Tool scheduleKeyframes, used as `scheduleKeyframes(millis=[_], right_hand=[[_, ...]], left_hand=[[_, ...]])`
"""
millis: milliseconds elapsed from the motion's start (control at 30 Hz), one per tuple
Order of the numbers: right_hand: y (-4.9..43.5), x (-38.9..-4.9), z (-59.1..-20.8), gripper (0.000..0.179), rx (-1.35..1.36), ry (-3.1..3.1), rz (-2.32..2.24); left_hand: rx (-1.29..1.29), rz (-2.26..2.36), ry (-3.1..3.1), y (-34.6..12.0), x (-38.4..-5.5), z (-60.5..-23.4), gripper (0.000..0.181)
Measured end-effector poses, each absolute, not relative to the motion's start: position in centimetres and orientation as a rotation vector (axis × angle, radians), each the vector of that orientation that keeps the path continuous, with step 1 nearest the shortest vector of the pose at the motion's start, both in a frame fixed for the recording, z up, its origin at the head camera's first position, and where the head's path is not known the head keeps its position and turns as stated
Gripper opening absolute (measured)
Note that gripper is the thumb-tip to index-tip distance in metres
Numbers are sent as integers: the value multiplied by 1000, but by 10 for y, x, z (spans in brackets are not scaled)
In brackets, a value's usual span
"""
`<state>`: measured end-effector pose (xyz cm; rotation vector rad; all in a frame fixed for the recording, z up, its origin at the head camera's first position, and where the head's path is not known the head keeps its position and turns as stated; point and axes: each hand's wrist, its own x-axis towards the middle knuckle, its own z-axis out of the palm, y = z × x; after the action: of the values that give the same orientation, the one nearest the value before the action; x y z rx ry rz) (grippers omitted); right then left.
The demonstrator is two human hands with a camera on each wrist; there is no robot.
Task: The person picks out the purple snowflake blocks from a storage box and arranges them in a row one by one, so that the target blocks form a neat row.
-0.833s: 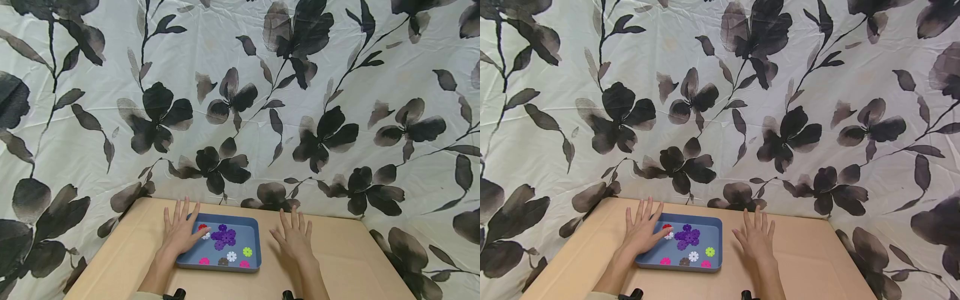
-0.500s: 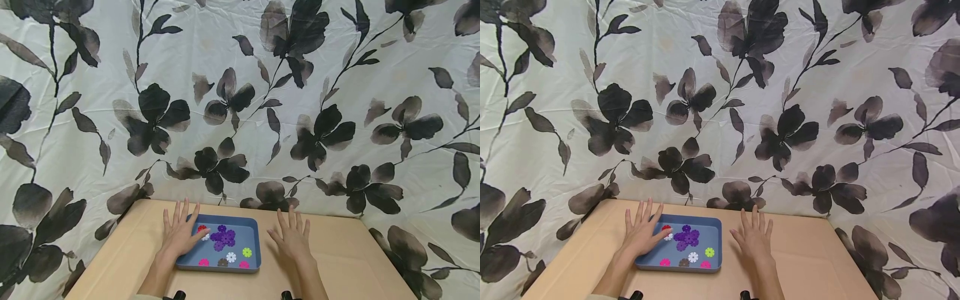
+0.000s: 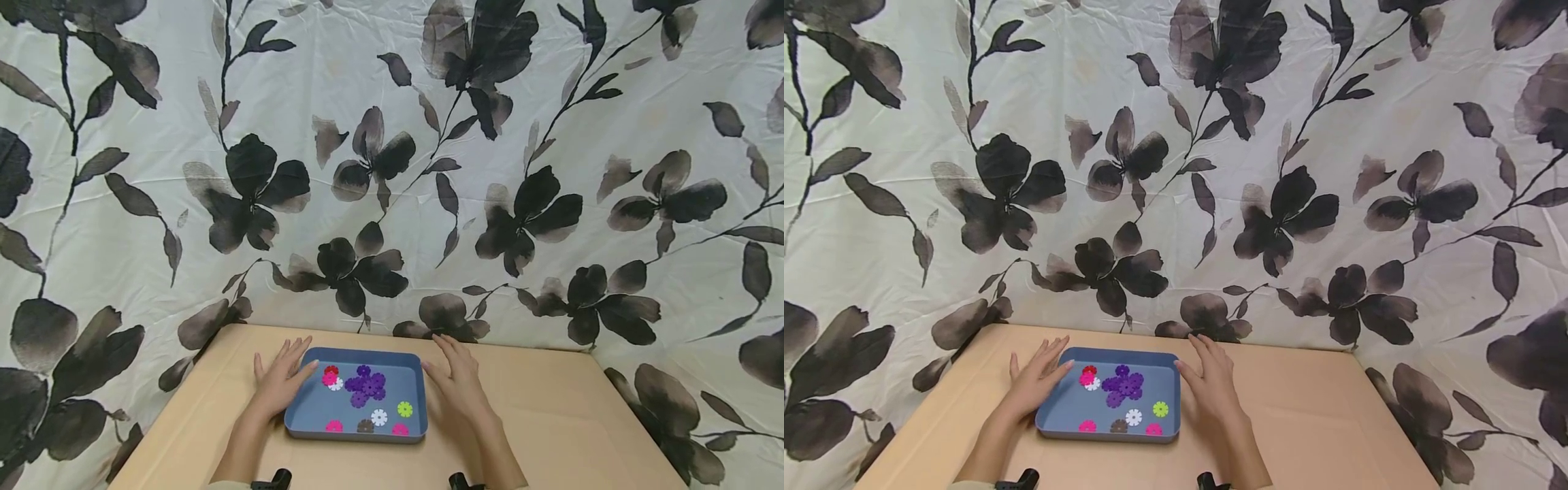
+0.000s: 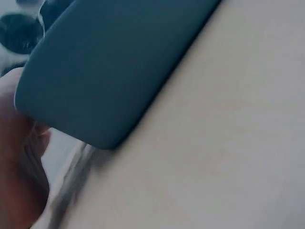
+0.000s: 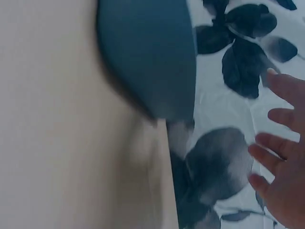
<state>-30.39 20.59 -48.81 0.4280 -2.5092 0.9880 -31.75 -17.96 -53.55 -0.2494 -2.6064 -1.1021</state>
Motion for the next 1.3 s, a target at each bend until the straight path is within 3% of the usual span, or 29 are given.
scheduleKeyframes(millis=[300,667,1300], right_hand=[[163,-310,-475,40,665,-2491,1296],[103,-305,-494,23,873,-2698,971],[83,-302,-527,17,901,-2789,687]], left_hand=[[-314,-1437,-2534,-182,-322,-549,45],[-223,-1435,-2601,-182,-326,-549,50],[-220,-1457,-2607,-183,-326,-550,52]])
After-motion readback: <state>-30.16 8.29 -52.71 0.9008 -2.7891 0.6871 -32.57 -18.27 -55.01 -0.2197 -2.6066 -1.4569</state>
